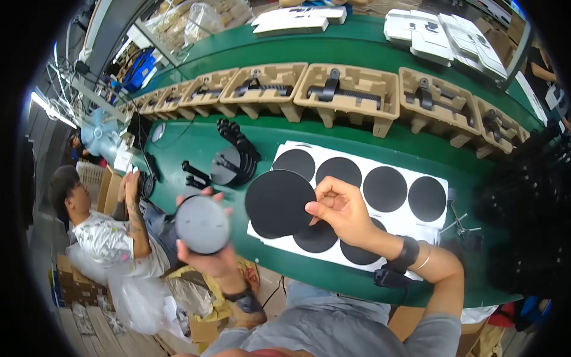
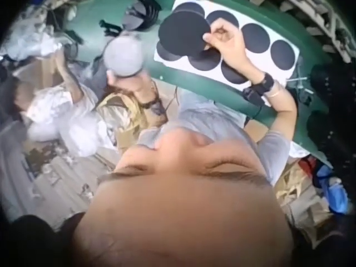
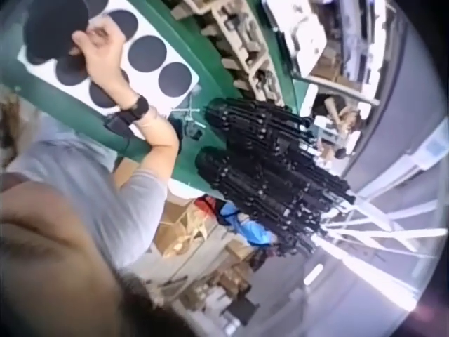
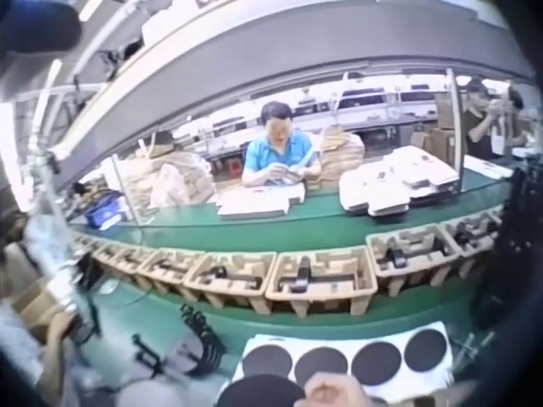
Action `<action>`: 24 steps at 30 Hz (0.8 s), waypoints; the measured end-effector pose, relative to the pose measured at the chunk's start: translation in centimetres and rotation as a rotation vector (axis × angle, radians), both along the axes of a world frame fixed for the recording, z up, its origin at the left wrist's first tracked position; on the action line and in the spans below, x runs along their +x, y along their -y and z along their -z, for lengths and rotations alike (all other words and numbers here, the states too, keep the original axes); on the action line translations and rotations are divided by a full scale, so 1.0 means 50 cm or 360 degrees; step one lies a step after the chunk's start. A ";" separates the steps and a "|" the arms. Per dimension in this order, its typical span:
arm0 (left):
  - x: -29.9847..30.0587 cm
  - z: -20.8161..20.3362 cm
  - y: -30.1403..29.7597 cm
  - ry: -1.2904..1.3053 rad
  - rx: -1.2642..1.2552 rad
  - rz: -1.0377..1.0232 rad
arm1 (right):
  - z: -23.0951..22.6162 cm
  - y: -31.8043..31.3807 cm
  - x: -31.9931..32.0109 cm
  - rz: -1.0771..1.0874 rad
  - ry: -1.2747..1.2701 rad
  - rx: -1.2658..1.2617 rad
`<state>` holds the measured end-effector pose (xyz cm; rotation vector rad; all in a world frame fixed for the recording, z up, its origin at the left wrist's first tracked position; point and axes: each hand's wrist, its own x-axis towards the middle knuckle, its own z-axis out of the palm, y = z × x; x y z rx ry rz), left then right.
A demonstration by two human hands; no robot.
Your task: Manually assembling circular black pads onto a component template on a factory production line.
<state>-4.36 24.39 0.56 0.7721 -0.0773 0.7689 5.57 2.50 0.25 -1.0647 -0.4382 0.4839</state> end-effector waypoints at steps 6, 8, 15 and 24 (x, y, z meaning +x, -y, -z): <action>0.043 -0.015 0.141 -0.0131 -0.0092 0.0672 | -0.039 -0.002 -0.019 -0.0255 -0.0102 0.0023; 0.051 -0.024 0.158 -0.0109 -0.0244 0.0606 | -0.036 -0.007 -0.011 -0.0283 -0.0180 0.0041; 0.049 -0.020 0.159 -0.0183 -0.0183 0.0623 | -0.040 -0.004 -0.013 -0.0246 -0.0197 0.0075; 0.052 -0.031 0.153 -0.0131 -0.0107 0.0632 | -0.053 -0.009 -0.007 -0.0297 -0.0229 0.0145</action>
